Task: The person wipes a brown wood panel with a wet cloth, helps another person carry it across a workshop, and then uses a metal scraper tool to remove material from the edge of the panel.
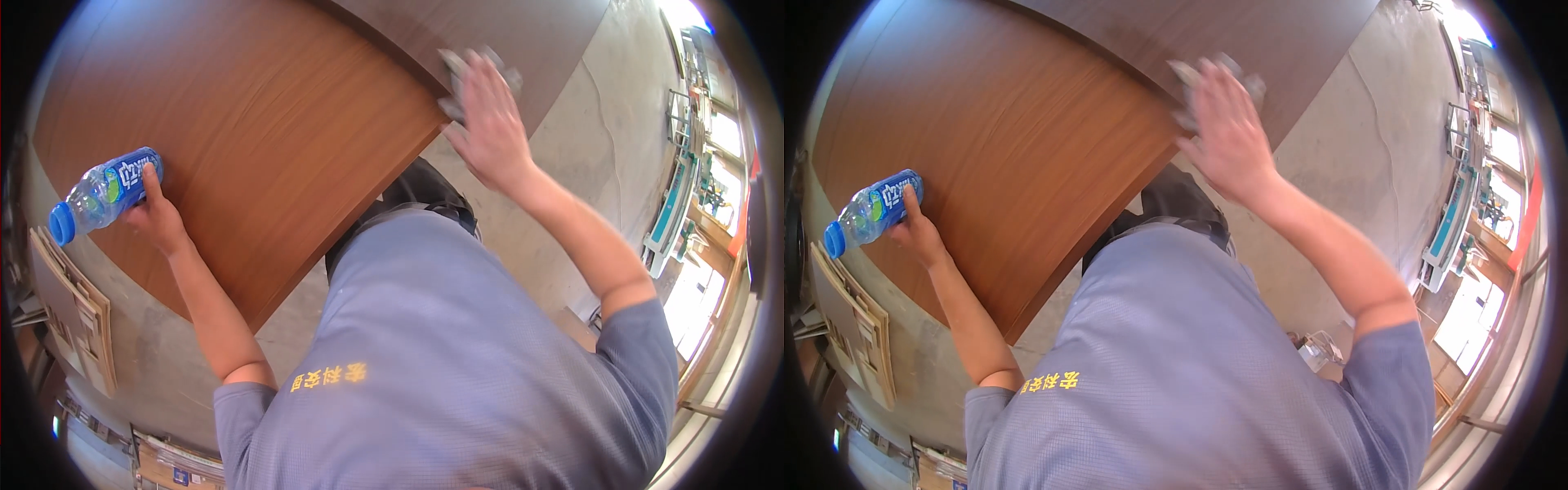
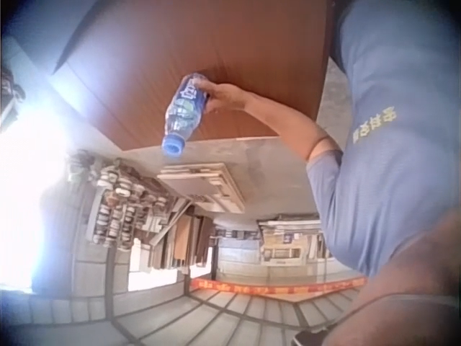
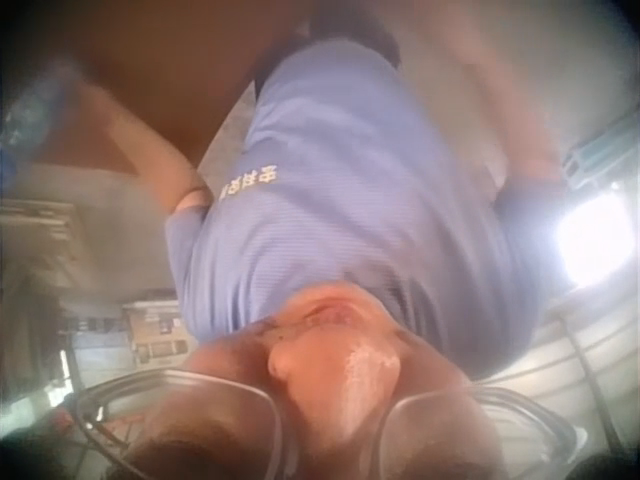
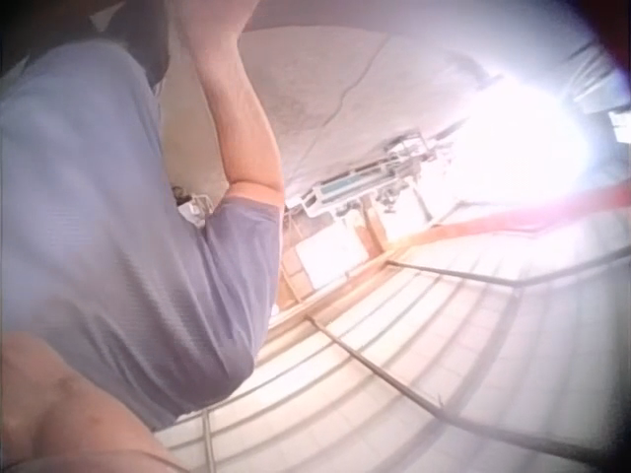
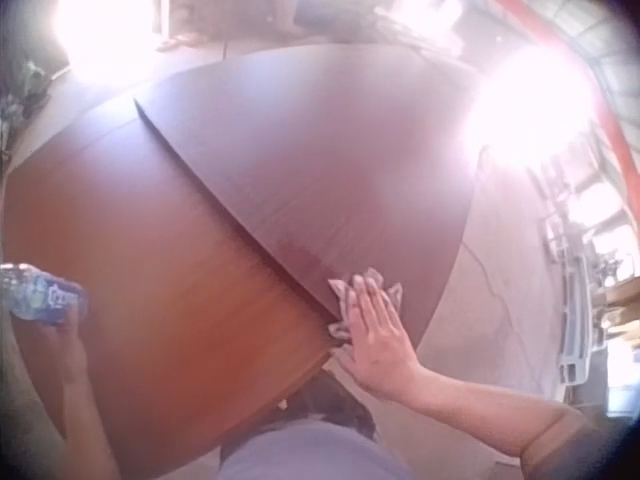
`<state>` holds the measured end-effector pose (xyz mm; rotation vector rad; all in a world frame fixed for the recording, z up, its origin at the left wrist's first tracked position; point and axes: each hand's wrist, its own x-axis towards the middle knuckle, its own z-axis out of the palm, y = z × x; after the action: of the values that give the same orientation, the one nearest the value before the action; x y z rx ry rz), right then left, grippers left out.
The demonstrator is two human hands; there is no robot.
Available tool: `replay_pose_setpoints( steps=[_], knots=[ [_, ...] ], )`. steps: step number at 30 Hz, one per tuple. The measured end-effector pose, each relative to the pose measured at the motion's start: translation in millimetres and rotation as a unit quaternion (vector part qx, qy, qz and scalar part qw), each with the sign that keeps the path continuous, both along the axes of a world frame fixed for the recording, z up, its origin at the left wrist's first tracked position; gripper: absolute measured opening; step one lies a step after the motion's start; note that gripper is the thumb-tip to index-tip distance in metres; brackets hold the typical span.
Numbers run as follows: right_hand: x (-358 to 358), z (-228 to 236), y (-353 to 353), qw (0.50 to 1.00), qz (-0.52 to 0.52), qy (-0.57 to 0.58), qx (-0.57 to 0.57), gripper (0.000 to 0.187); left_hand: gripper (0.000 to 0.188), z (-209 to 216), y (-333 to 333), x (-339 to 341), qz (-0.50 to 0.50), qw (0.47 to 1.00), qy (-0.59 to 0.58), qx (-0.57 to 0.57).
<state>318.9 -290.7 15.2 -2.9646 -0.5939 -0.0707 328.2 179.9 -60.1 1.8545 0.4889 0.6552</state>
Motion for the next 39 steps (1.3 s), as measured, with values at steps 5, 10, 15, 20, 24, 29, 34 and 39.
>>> replay_pose_setpoints(
  steps=[5, 10, 15, 20, 24, 29, 34, 39],
  knots=[
    [168.6, -33.6, 82.0, 0.989, 0.117, -0.092, 0.0, 0.063, 0.064, 1.7, -12.9, 6.4, -0.005, 0.999, -0.003, 0.031],
    [60.4, -16.6, 33.6, 0.997, 0.008, -0.075, -0.032, 0.055, 0.064, -13.0, 9.7, -0.7, -0.013, 1.0, -0.019, 0.003],
    [-51.0, -2.5, -41.1, 0.994, -0.086, 0.021, -0.056, 0.071, 0.066, -4.4, 1.2, -0.9, -0.027, 1.0, -0.012, 0.002],
    [17.7, -8.1, 15.4, 0.996, -0.025, -0.036, -0.079, 0.077, 0.063, -6.9, 2.3, 6.3, -0.019, 1.0, 0.012, 0.01],
    [-11.7, 2.3, -13.1, 0.998, -0.03, 0.047, -0.037, 0.079, 0.063, 5.6, 0.4, 3.9, 0.008, 1.0, 0.0, 0.026],
    [-11.4, 6.5, -6.5, 0.99, 0.001, 0.092, -0.105, 0.088, 0.051, -8.4, 12.5, -5.9, -0.045, 0.999, 0.0, -0.026],
    [103.9, 12.5, 83.3, 0.992, 0.09, 0.081, -0.042, 0.094, 0.062, 5.6, -3.3, -1.2, -0.048, 0.997, -0.002, -0.056],
    [273.5, -25.9, 213.0, 0.972, 0.229, -0.057, -0.023, 0.086, 0.064, 3.8, 0.4, -7.1, -0.034, 0.997, -0.021, -0.064]
  ],
)
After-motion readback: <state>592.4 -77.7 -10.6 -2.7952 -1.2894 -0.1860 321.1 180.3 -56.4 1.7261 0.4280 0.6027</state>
